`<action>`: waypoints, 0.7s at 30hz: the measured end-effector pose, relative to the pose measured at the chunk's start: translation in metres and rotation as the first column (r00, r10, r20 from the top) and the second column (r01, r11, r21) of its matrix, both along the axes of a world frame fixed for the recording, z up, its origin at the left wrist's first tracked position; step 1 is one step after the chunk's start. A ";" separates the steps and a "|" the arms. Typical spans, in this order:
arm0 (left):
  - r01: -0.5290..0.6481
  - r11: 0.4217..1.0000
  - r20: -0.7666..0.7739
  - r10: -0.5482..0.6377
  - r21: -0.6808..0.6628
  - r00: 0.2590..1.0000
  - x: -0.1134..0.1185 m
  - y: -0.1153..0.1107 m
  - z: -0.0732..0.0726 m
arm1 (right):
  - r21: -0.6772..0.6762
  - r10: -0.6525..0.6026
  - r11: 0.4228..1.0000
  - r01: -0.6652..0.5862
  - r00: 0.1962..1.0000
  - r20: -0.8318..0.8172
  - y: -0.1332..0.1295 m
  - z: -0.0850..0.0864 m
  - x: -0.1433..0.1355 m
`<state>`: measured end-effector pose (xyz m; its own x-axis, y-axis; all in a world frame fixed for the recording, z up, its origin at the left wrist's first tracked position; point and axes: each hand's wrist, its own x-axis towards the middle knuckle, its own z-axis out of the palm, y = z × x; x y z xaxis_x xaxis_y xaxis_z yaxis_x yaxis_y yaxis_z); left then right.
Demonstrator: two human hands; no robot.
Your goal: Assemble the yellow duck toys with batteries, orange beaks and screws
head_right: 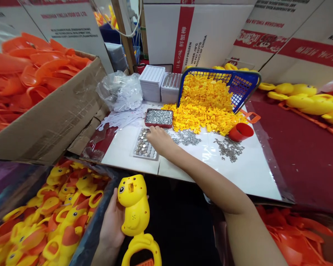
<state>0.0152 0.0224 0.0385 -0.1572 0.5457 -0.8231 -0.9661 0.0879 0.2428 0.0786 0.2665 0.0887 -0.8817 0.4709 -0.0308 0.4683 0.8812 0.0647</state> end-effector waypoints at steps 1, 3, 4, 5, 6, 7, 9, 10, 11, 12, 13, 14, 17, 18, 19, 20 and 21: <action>0.004 1.000 0.001 -0.004 0.011 1.000 -0.001 -0.002 -0.001 | 0.006 -0.006 1.000 0.005 1.000 0.007 -0.001 0.000 -0.001; 0.022 0.999 0.005 -0.022 0.029 1.000 -0.002 -0.006 -0.001 | 0.027 -0.018 0.999 0.018 1.000 0.020 -0.006 -0.001 -0.002; 0.033 0.998 0.007 -0.034 0.045 0.999 -0.003 -0.008 0.000 | 0.040 -0.025 0.999 0.024 0.999 0.025 -0.010 -0.002 -0.003; 0.045 0.997 0.015 -0.046 0.069 0.999 -0.004 -0.009 0.002 | 0.052 -0.029 0.998 0.027 0.999 0.031 -0.013 -0.002 -0.005; 0.055 0.994 0.027 -0.057 0.098 0.998 -0.004 -0.009 0.004 | 0.061 -0.030 0.998 0.028 0.999 0.038 -0.016 -0.002 -0.006; 0.063 0.990 0.040 -0.069 0.130 0.997 -0.004 -0.010 0.006 | 0.065 -0.027 0.998 0.024 0.999 0.045 -0.018 -0.002 -0.006; 0.072 0.978 0.058 -0.085 0.193 0.995 -0.002 -0.010 0.010 | 0.064 -0.012 0.998 0.008 0.998 0.061 -0.020 0.001 -0.007; 0.075 0.973 0.064 -0.091 0.219 0.994 -0.001 -0.009 0.012 | 0.060 -0.003 0.998 -0.002 0.998 0.068 -0.019 0.002 -0.007; 0.075 0.968 0.071 -0.095 0.239 0.993 0.001 -0.008 0.014 | 0.056 0.005 0.998 -0.009 0.997 0.074 -0.018 0.004 -0.007; 0.075 0.966 0.078 -0.097 0.249 0.992 0.003 -0.006 0.016 | 0.052 0.011 0.999 -0.015 0.997 0.079 -0.017 0.007 -0.007; 0.075 0.965 0.090 -0.100 0.250 0.991 0.006 -0.004 0.017 | 0.049 0.014 0.999 -0.018 0.996 0.083 -0.016 0.008 -0.007; 0.077 0.967 0.103 -0.104 0.242 0.989 0.008 -0.003 0.019 | 0.046 0.013 0.999 -0.017 0.996 0.085 -0.015 0.010 -0.008; 0.087 0.974 0.115 -0.113 0.208 0.987 0.012 0.002 0.022 | 0.042 -0.003 0.999 -0.001 0.997 0.079 -0.016 0.010 -0.009; 0.090 0.975 0.106 -0.114 0.204 0.988 0.012 0.004 0.023 | 0.040 -0.010 0.999 0.007 0.997 0.073 -0.017 0.010 -0.010; 0.099 0.974 0.093 -0.119 0.204 0.989 0.012 0.005 0.024 | 0.036 -0.016 0.999 0.014 0.998 0.064 -0.018 0.009 -0.010; 0.111 0.973 0.076 -0.129 0.204 0.989 0.011 0.006 0.024 | 0.031 -0.021 0.999 0.019 0.998 0.053 -0.019 0.008 -0.009; 0.129 0.971 0.058 -0.143 0.203 0.988 0.010 0.007 0.025 | 0.024 -0.024 0.999 0.023 0.999 0.040 -0.020 0.007 -0.009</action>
<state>0.0256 0.0291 0.0631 -0.0152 0.7108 -0.7032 -0.9638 0.1768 0.1995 0.0697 0.2466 0.0955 -0.8684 0.4928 -0.0553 0.4858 0.8678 0.1044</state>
